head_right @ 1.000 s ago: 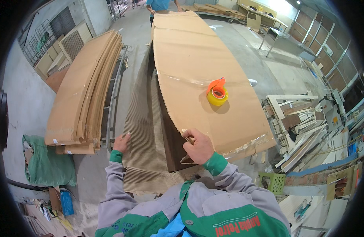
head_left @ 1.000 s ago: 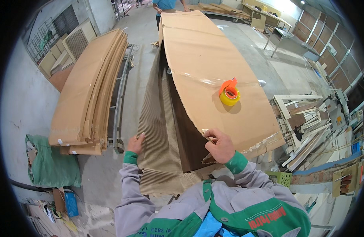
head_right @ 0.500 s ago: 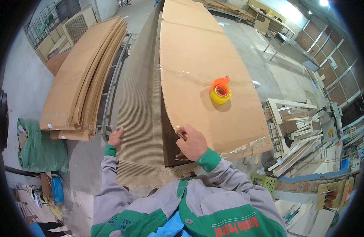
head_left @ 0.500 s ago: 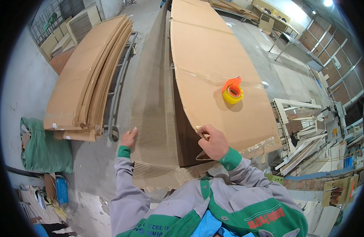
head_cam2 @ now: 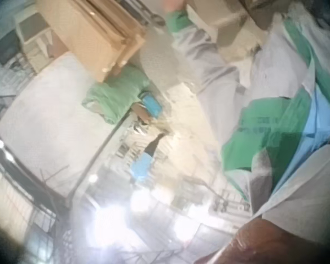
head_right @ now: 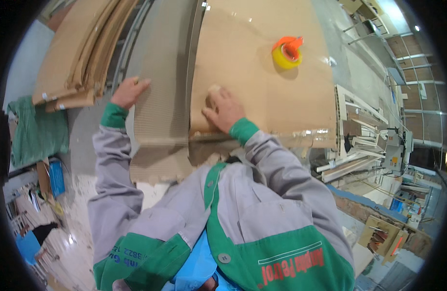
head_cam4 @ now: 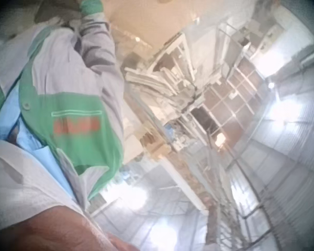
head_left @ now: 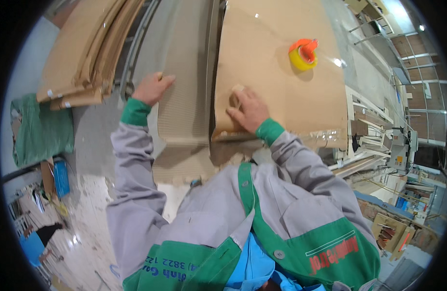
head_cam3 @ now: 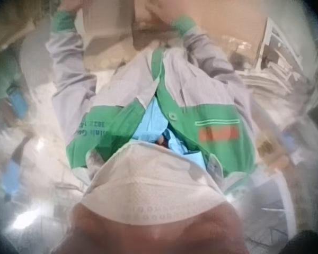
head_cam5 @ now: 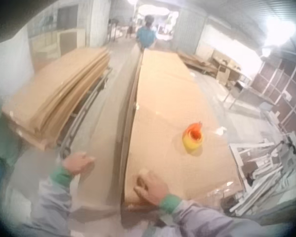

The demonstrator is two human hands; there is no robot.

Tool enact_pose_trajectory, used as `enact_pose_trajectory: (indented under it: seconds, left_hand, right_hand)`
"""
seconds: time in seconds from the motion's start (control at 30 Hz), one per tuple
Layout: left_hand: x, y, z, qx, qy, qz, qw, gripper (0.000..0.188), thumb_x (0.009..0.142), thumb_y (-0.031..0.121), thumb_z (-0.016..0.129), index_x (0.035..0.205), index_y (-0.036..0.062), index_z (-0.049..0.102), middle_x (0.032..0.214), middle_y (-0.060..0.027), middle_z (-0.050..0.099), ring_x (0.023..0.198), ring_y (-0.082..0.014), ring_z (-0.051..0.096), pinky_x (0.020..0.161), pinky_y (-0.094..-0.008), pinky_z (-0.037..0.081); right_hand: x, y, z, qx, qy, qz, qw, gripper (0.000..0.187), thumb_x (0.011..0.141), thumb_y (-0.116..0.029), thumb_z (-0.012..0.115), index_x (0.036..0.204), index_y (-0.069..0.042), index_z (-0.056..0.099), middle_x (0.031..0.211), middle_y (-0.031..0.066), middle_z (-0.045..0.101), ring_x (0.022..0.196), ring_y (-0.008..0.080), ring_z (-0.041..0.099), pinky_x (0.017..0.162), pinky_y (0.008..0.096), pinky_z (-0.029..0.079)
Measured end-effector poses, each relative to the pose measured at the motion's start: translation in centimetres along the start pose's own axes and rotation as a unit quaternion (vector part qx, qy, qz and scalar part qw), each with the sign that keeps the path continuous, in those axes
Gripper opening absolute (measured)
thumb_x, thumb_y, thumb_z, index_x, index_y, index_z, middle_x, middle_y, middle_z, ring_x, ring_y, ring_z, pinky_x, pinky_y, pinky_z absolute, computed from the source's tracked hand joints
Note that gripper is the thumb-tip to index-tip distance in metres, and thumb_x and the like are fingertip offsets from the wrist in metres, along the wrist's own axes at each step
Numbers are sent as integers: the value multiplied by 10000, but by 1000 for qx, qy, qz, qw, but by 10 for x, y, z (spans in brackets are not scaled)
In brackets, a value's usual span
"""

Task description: The person tapes a large piece of cardboard on a table using a tape dispenser. They smooth the tape and fold the cardboard edges while another person assists by applying additional tape.

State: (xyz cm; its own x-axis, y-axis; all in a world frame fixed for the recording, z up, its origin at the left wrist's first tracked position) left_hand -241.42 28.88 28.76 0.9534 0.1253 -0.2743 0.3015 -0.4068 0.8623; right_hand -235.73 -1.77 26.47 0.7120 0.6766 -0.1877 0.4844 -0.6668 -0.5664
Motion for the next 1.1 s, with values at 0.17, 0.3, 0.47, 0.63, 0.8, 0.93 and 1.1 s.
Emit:
enact_pose_trajectory:
  seconds: [0.17, 0.3, 0.47, 0.63, 0.8, 0.93, 1.1]
  left_hand:
    - [-48, 6, 15, 70, -42, -29, 996, 489, 1049, 419, 534, 989, -40, 690, 781, -76, 676, 670, -154, 611, 611, -342, 494]
    - [-66, 6, 24, -35, -64, -92, 993, 499, 1061, 443, 515, 966, -11, 700, 769, -41, 677, 623, -127, 594, 573, -301, 491]
    - [-63, 35, 39, -62, -66, -52, 995, 508, 1061, 456, 515, 944, -5, 695, 760, -32, 680, 607, -120, 593, 561, -291, 493]
    - [-55, 17, 61, -256, -82, -3, 963, 522, 1099, 447, 424, 1111, 12, 713, 895, -61, 725, 753, -142, 661, 707, -286, 547]
    - [-43, -89, 131, -702, 79, -54, 706, 555, 1119, 464, 376, 1406, 39, 586, 1171, -104, 718, 1047, -175, 678, 896, -318, 560]
    - [-69, -122, 238, -843, 29, -54, 535, 548, 1113, 458, 394, 1410, 37, 582, 1188, -107, 710, 1063, -179, 672, 908, -322, 556]
    - [-85, -113, 287, -869, 32, -25, 494, 541, 1106, 450, 416, 1414, 35, 577, 1210, -111, 701, 1083, -183, 665, 922, -328, 551]
  right_hand:
    - [-17, 34, 57, -186, -23, -19, 982, 979, 940, -709, 519, 1633, -67, 261, 1677, 258, 200, 1569, 459, 99, 1257, 611, 62]
    - [-24, 33, 68, -195, -6, -42, 980, 1142, 863, -802, 540, 1637, -30, 209, 1688, 272, 161, 1579, 462, 58, 1253, 630, 7]
    - [-34, 21, 69, -222, 8, -71, 972, 1318, 743, -880, 605, 1631, 1, 191, 1682, 297, 145, 1577, 471, 48, 1227, 681, -3]
    - [-47, 16, 81, -282, 7, -30, 959, 1272, 767, -838, 623, 1628, -4, 198, 1680, 296, 161, 1573, 477, 75, 1200, 729, 25]
    - [-44, 7, 78, -277, -31, -32, 960, 1193, 809, -753, 661, 1623, -7, 211, 1668, 287, 201, 1569, 467, 115, 1204, 723, 76]
    - [-33, -2, 77, -275, -32, -110, 955, 1141, 828, -680, 699, 1620, -15, 219, 1665, 267, 218, 1567, 458, 138, 1212, 707, 103]
    - [-44, -3, 99, -290, -2, -134, 948, 1089, 854, -610, 719, 1620, -20, 219, 1670, 252, 213, 1570, 444, 143, 1218, 699, 105]
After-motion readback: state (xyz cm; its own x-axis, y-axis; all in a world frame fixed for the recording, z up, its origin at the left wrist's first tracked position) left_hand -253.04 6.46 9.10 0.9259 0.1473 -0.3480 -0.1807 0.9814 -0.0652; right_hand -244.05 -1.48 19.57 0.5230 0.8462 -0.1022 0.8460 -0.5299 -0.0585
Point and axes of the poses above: each hand's wrist, its own x-axis towards the middle knuckle, its own z-axis out of the palm, y = z × x, the point moved 8 cm from there along x, towards the middle knuckle
